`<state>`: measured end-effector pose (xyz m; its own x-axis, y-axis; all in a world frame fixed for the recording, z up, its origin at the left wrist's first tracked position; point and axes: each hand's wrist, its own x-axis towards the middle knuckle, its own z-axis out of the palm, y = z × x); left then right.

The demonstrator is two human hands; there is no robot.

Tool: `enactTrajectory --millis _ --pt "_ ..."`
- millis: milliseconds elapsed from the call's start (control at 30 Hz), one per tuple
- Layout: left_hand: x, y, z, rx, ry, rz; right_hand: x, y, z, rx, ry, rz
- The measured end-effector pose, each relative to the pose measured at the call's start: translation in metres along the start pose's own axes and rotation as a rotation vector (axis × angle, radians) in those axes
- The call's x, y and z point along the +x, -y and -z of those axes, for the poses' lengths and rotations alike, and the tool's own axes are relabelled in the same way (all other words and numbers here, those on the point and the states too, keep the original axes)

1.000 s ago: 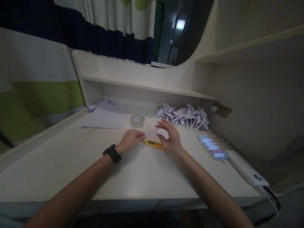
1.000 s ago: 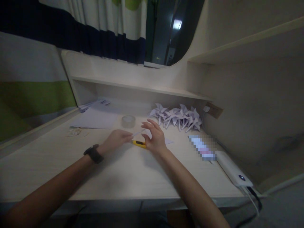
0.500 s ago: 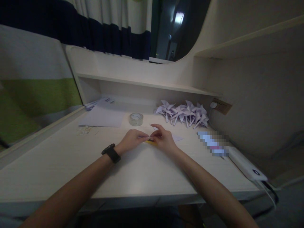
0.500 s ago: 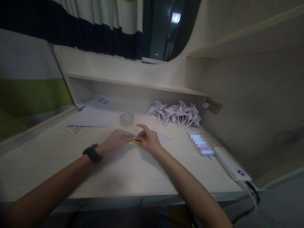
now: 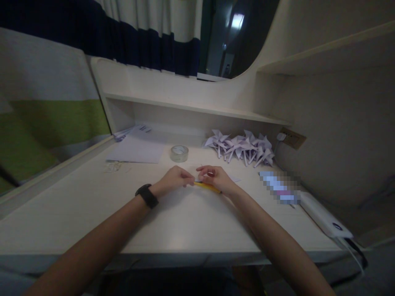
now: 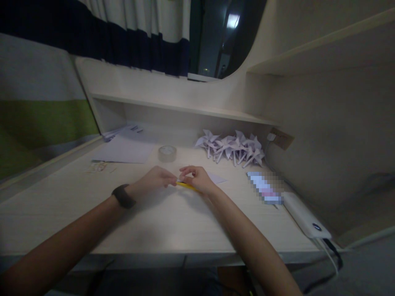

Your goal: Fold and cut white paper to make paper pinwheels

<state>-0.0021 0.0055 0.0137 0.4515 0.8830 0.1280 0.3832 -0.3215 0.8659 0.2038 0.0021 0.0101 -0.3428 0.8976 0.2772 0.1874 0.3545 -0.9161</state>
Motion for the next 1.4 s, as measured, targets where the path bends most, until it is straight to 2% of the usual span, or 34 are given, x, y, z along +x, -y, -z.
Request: enactTrajectory --millis 400,767,933,1133,1267,1400 --pt "0.001 -0.001 0.0 0.023 0.053 0.001 0.002 -0.008 -0.007 -0.086 -0.017 0.047" --pt "0.0 -0.002 -0.001 -0.048 0.07 0.005 0.003 -0.015 -0.008 -0.188 -0.042 0.128" --pt "0.001 0.001 -0.002 -0.05 0.077 0.0 0.004 -0.022 -0.008 -0.245 -0.065 0.116" --pt "0.003 0.003 0.0 -0.007 0.087 -0.012 0.001 -0.02 -0.01 -0.382 -0.116 0.07" --pt "0.002 0.0 0.003 0.028 0.08 -0.017 0.001 -0.021 -0.011 -0.336 -0.146 0.097" --pt "0.0 -0.001 0.004 0.07 0.061 -0.04 0.001 -0.02 -0.011 -0.313 -0.109 0.024"
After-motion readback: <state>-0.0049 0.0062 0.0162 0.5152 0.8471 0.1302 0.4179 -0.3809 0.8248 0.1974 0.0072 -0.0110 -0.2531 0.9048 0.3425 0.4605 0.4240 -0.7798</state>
